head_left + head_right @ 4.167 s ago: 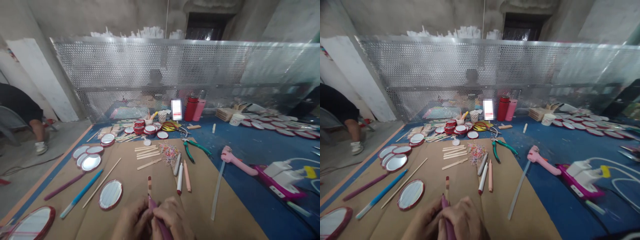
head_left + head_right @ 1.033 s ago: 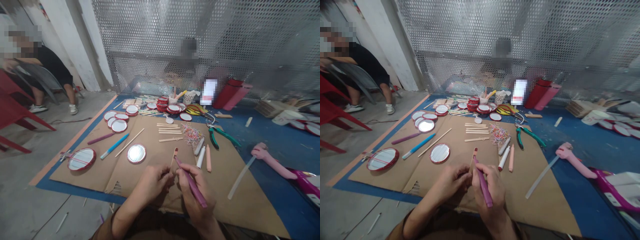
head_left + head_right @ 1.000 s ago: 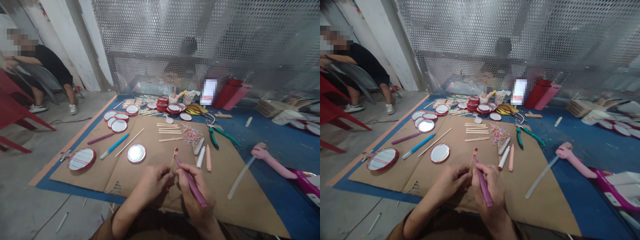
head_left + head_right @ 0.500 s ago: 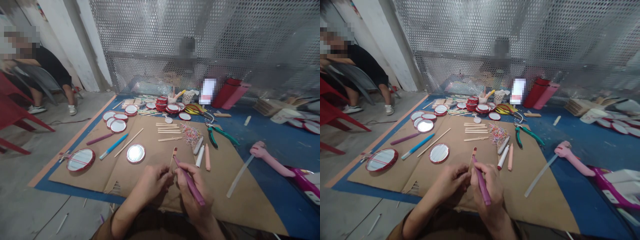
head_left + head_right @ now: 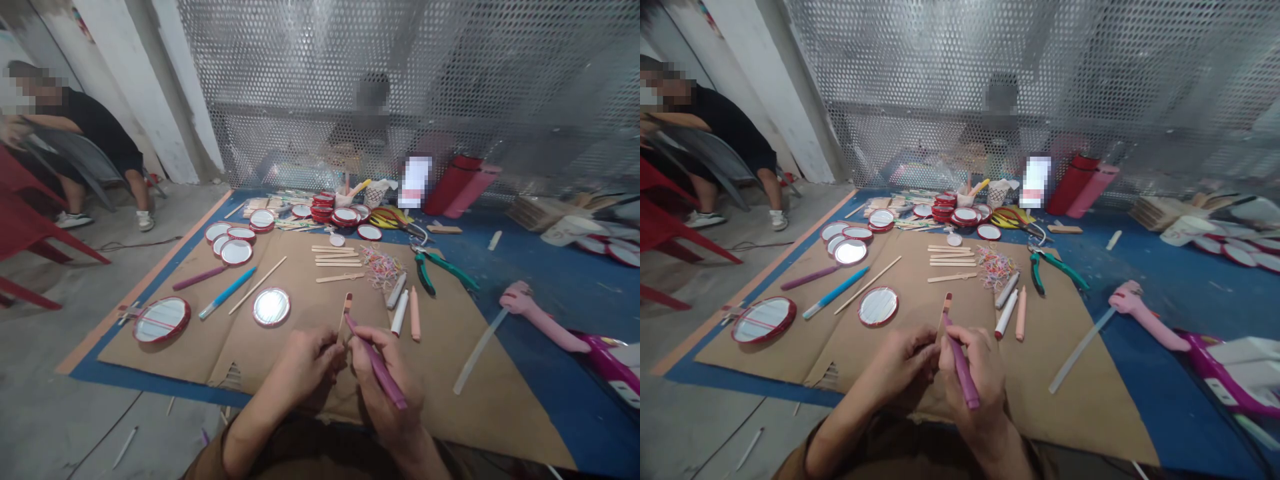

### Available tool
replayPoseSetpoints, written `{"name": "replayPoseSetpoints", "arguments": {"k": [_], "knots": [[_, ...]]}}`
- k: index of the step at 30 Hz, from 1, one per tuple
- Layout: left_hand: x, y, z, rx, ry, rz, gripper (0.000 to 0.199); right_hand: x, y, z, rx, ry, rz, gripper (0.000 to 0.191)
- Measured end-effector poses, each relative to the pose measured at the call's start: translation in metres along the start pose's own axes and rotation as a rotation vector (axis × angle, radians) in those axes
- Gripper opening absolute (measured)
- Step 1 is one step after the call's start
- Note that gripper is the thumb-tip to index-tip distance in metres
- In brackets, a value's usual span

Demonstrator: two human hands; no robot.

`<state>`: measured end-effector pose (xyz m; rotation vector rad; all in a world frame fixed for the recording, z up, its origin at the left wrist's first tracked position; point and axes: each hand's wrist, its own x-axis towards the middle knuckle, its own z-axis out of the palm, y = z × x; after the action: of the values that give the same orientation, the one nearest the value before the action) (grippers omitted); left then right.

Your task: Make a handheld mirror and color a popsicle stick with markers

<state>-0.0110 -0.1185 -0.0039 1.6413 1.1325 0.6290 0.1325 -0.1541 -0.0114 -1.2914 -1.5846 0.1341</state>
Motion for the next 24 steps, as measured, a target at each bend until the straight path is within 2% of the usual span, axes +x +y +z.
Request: {"name": "replayPoseSetpoints", "arguments": {"k": [8, 19, 24], "knots": [[0.0011, -0.0006, -0.0005, -0.008, 0.001, -0.001, 0.021, 0.0007, -0.0019, -0.0013, 0.007, 0.043, 0.049, 0.009], [0.0010, -0.0014, 0.0012, -0.036, -0.013, -0.010, 0.021, 0.0009, 0.0002, -0.0001, 0.008, 0.043, 0.036, 0.008], [0.0009, -0.0030, 0.0016, -0.005, 0.019, 0.016, 0.021, -0.0004, 0.0034, -0.0002, 0.010, 0.024, 0.008, 0.009]]}}
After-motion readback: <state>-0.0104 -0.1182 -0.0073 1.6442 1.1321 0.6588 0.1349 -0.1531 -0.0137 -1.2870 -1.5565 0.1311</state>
